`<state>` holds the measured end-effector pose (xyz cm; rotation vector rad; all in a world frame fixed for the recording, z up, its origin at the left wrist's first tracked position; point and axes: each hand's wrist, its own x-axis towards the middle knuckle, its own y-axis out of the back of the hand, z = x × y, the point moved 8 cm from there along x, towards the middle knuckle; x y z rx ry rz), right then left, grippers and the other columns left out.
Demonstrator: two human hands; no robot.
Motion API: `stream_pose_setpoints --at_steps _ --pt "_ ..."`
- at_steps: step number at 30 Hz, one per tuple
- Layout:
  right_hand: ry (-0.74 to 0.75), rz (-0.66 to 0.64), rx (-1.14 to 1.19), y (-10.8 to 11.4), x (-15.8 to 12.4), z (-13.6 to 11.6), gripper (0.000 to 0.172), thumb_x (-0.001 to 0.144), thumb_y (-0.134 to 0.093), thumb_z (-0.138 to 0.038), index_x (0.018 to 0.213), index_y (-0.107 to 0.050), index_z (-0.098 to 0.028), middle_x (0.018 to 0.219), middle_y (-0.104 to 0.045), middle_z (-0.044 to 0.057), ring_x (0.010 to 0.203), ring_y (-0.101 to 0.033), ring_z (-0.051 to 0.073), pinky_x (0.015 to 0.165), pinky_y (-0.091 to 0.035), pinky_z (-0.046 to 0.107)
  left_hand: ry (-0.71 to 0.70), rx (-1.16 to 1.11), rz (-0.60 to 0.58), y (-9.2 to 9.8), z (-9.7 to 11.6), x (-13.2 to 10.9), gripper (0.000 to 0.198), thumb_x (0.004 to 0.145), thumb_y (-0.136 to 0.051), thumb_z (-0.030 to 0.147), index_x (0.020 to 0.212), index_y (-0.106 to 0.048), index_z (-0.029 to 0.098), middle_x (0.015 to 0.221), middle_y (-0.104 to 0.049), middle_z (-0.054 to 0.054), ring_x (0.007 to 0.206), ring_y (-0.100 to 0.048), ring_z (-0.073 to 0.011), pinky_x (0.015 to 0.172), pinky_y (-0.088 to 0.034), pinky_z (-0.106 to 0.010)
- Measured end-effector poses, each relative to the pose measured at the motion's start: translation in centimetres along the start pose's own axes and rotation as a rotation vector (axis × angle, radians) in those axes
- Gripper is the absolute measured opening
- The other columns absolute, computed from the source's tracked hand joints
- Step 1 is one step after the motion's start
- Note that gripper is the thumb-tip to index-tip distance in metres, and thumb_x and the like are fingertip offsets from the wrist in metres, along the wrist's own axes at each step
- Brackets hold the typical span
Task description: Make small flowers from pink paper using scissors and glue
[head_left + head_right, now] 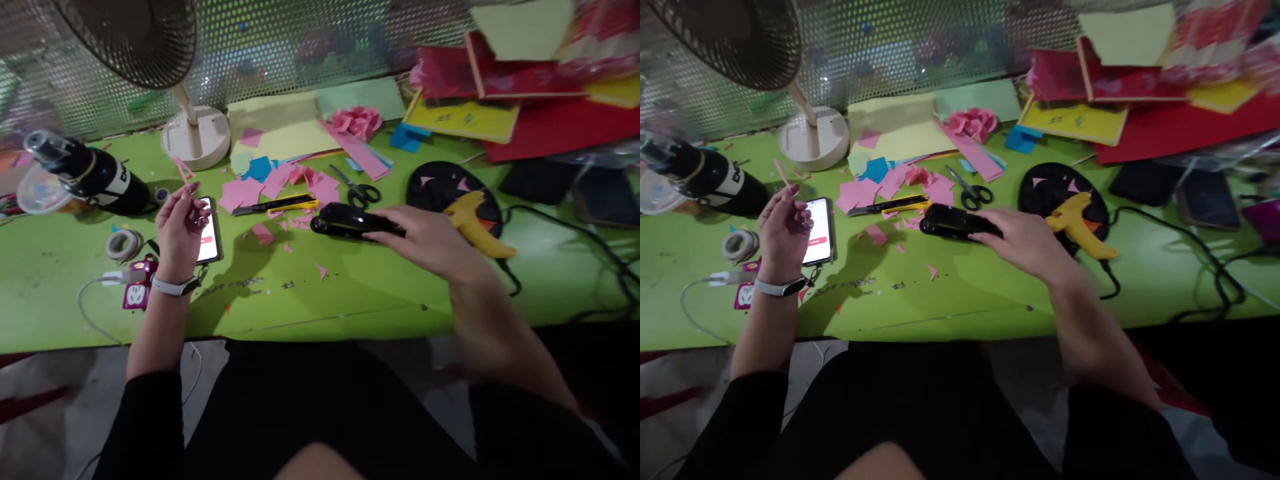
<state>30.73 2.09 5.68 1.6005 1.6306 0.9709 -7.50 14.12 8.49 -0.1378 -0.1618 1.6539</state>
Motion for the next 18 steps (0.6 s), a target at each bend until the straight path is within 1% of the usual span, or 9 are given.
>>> stream_pose_setpoints --at_steps 2,4,6,8,11,13,15,18 --pt "0.057 -0.107 -0.009 -1.9 0.0 -1.1 0.032 0.086 -0.061 -0.038 0.117 -0.067 -0.033 0.121 -0.072 0.007 0.116 -0.065 0.035 0.097 -0.050 0.054 -0.011 -0.020 0.006 0.3 0.5 0.0 0.007 0.089 -0.067 0.029 0.091 -0.073 0.025 0.074 -0.071 0.000 0.058 -0.061 -0.0081 0.052 -0.048 -0.018" --pt "0.092 -0.195 -0.013 -3.1 0.1 -1.7 0.032 0.086 -0.059 -0.041 0.115 -0.069 -0.031 0.119 -0.073 0.008 0.112 -0.067 0.036 0.093 -0.053 0.054 -0.012 -0.089 0.006 0.4 1.0 0.0 0.007 0.089 -0.067 0.025 0.089 -0.073 0.022 0.070 -0.069 0.000 0.055 -0.060 -0.0073 0.050 -0.047 -0.017" --pt "0.102 -0.272 0.000 -3.5 0.4 -2.0 0.035 0.086 -0.057 -0.048 0.112 -0.070 -0.029 0.116 -0.074 0.009 0.107 -0.069 0.036 0.089 -0.054 0.053 -0.019 -0.160 0.020 0.6 1.6 -0.1 0.010 0.091 -0.063 0.022 0.088 -0.073 0.020 0.066 -0.067 0.001 0.052 -0.058 -0.0061 0.049 -0.045 -0.016" --pt "0.078 -0.313 0.017 -3.2 1.3 -2.2 0.040 0.084 -0.056 -0.057 0.107 -0.072 -0.027 0.112 -0.075 0.009 0.104 -0.070 0.035 0.088 -0.055 0.050 -0.051 -0.220 0.037 1.1 2.4 -0.1 0.013 0.093 -0.060 0.019 0.089 -0.072 0.018 0.065 -0.066 0.001 0.052 -0.057 -0.0052 0.047 -0.044 -0.015" --pt "0.055 -0.300 0.018 -2.1 3.7 -2.9 0.042 0.081 -0.057 -0.062 0.101 -0.072 -0.028 0.108 -0.076 0.007 0.098 -0.070 0.033 0.084 -0.055 0.046 -0.048 -0.224 0.094 2.3 3.6 -0.1 0.009 0.092 -0.063 0.024 0.092 -0.072 0.022 0.067 -0.067 0.001 0.054 -0.059 -0.0062 0.047 -0.043 -0.014" --pt "0.117 -0.292 -0.033 -2.0 5.7 -4.1 0.044 0.083 -0.053 -0.061 0.103 -0.071 -0.026 0.108 -0.075 0.009 0.096 -0.069 0.033 0.081 -0.054 0.046 -0.064 -0.216 0.140 3.2 4.7 -0.4 0.008 0.092 -0.065 0.027 0.094 -0.072 0.024 0.069 -0.067 0.001 0.055 -0.060 -0.0072 0.048 -0.044 -0.016" --pt "0.170 -0.280 -0.100 -2.5 7.6 -5.3 0.048 0.085 -0.049 -0.059 0.109 -0.070 -0.023 0.113 -0.073 0.011 0.097 -0.068 0.033 0.079 -0.052 0.046 -0.113 -0.208 0.159 3.8 6.2 -0.9 0.009 0.093 -0.063 0.027 0.095 -0.072 0.026 0.068 -0.066 0.002 0.054 -0.059 -0.0069 0.047 -0.044 -0.017" --pt "0.184 -0.271 -0.190 -4.0 10.1 -6.5 0.055 0.086 -0.049 -0.053 0.126 -0.063 -0.018 0.130 -0.066 0.015 0.107 -0.064 0.035 0.080 -0.051 0.046 -0.200 -0.211 0.133 4.0 8.2 -1.9 0.013 0.096 -0.058 0.021 0.096 -0.072 0.024 0.066 -0.065 0.003 0.054 -0.058 -0.0058 0.047 -0.043 -0.018"
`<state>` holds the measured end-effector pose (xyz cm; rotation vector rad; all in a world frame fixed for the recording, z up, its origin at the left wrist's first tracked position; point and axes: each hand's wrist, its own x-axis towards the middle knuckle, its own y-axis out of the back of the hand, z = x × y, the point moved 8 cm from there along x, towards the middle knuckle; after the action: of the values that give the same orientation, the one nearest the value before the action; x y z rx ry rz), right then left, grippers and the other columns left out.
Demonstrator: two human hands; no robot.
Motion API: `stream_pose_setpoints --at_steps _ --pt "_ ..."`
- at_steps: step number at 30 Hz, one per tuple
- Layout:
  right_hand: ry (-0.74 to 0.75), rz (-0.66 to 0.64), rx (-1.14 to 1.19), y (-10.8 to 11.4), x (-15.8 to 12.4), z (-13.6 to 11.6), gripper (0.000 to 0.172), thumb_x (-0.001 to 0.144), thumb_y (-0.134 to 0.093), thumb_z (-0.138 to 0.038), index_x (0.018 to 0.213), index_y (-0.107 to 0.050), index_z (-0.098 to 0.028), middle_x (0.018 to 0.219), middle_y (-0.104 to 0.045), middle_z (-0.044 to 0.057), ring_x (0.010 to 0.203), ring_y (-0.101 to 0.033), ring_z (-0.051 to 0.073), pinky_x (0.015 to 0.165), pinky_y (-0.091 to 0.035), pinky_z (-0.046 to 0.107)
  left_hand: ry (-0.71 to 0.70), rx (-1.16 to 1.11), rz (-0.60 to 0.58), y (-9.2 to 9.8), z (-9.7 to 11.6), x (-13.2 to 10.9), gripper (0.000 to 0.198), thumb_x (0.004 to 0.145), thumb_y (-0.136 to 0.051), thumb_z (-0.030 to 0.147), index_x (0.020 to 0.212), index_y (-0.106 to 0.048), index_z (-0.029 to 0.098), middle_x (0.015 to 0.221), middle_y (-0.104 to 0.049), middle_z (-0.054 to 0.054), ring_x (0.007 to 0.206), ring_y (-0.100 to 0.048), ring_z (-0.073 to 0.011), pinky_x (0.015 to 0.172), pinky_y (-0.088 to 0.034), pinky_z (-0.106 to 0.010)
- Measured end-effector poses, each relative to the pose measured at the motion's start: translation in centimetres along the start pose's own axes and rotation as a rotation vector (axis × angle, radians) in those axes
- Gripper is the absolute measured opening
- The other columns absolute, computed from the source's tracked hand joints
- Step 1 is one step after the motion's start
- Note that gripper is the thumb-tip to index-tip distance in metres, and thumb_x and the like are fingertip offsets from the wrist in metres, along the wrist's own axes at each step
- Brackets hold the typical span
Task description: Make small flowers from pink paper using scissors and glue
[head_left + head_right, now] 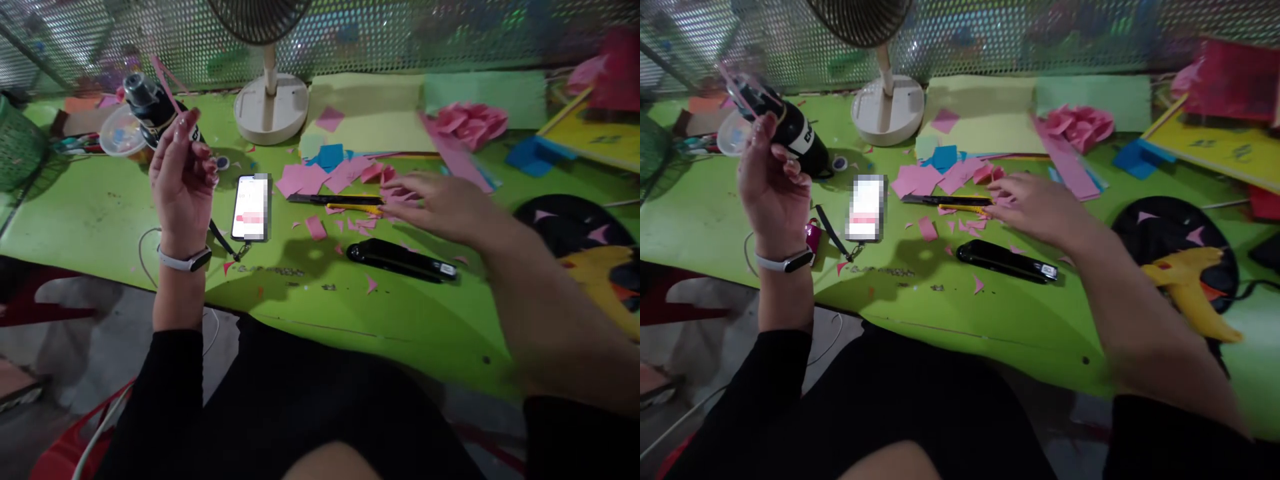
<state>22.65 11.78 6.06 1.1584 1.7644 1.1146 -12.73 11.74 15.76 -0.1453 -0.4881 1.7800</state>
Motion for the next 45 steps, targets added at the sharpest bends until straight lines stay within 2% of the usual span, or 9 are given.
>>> stream_pose_setpoints --at_steps 3,8,17,24,29,33,37,40,45 --pt "0.056 -0.064 -0.087 -1.4 1.9 -1.2 0.056 0.086 -0.055 -0.049 0.131 -0.060 -0.016 0.135 -0.062 0.017 0.115 -0.060 0.036 0.080 -0.050 0.043 -0.006 0.031 -0.027 -0.4 0.0 -0.6 0.014 0.096 -0.057 0.019 0.096 -0.071 0.023 0.065 -0.065 0.004 0.053 -0.057 -0.0053 0.049 -0.043 -0.018" --pt "0.075 -0.141 -0.172 -2.2 2.8 -2.3 0.030 0.086 -0.058 -0.038 0.100 -0.070 -0.015 0.100 -0.070 0.014 0.089 -0.062 0.028 0.065 -0.043 0.034 0.080 -0.014 -0.141 -2.1 -3.1 -1.1 0.017 0.095 -0.055 0.015 0.091 -0.072 0.016 0.062 -0.065 0.002 0.047 -0.053 -0.0043 0.047 -0.043 -0.016" --pt "0.001 -0.211 0.255 -2.7 1.9 -2.1 0.033 0.076 -0.070 -0.042 0.100 -0.074 -0.020 0.094 -0.076 0.007 0.082 -0.069 0.023 0.072 -0.053 0.037 0.204 0.024 -0.141 -1.9 -6.6 -1.6 0.006 0.087 -0.068 0.021 0.090 -0.073 0.017 0.066 -0.066 0.000 0.052 -0.058 -0.0058 0.049 -0.047 -0.015" --pt "-0.005 0.158 0.178 0.5 5.0 0.6 0.046 0.089 -0.056 -0.036 0.132 -0.064 -0.021 0.138 -0.063 0.012 0.122 -0.060 0.034 0.102 -0.048 0.054 0.219 0.051 -0.133 -1.2 -7.3 -1.5 0.009 0.086 -0.069 0.023 0.091 -0.073 0.017 0.064 -0.064 0.000 0.053 -0.058 -0.0058 0.051 -0.048 -0.015" --pt "0.052 -0.080 0.068 -2.6 6.9 -0.7 0.056 0.087 -0.060 -0.039 0.140 -0.058 -0.021 0.157 -0.043 0.009 0.148 -0.030 0.036 0.119 -0.029 0.059 0.240 0.039 -0.163 -1.2 -7.8 -1.6 0.011 0.086 -0.069 0.024 0.093 -0.074 0.018 0.066 -0.065 0.000 0.054 -0.059 -0.0055 0.052 -0.048 -0.015" --pt "0.180 -0.117 0.206 -1.6 5.7 -2.6 0.048 0.091 -0.054 -0.044 0.135 -0.063 -0.026 0.158 -0.042 0.005 0.147 -0.035 0.031 0.120 -0.029 0.054 0.268 0.051 -0.165 -1.3 -8.2 -1.7 0.011 0.087 -0.068 0.024 0.093 -0.074 0.017 0.066 -0.065 0.000 0.054 -0.059 -0.0052 0.053 -0.049 -0.015" --pt "-0.024 0.183 0.310 3.1 4.4 1.3 0.043 0.092 -0.048 -0.031 0.130 -0.066 -0.020 0.142 -0.060 0.010 0.125 -0.058 0.030 0.105 -0.045 0.053 0.248 0.030 -0.127 -1.2 -7.6 -1.4 0.008 0.084 -0.071 0.021 0.090 -0.074 0.017 0.066 -0.065 0.000 0.054 -0.059 -0.0051 0.051 -0.048 -0.014" --pt "-0.108 0.188 0.363 4.2 3.2 4.1 0.042 0.089 -0.052 -0.034 0.120 -0.070 -0.013 0.119 -0.072 0.015 0.101 -0.068 0.029 0.093 -0.052 0.047 0.229 0.019 -0.104 -1.0 -7.2 -1.1 0.009 0.082 -0.072 0.022 0.090 -0.074 0.017 0.065 -0.065 0.001 0.052 -0.058 -0.0050 0.050 -0.047 -0.014" --pt "-0.229 0.298 0.322 6.2 -0.2 7.6 0.042 0.085 -0.057 -0.037 0.113 -0.072 -0.011 0.111 -0.075 0.016 0.097 -0.069 0.028 0.091 -0.051 0.041 0.234 0.016 -0.115 -0.9 -7.4 -1.2 0.015 0.080 -0.075 0.023 0.093 -0.075 0.016 0.065 -0.065 0.000 0.054 -0.059 -0.0052 0.052 -0.048 -0.014"
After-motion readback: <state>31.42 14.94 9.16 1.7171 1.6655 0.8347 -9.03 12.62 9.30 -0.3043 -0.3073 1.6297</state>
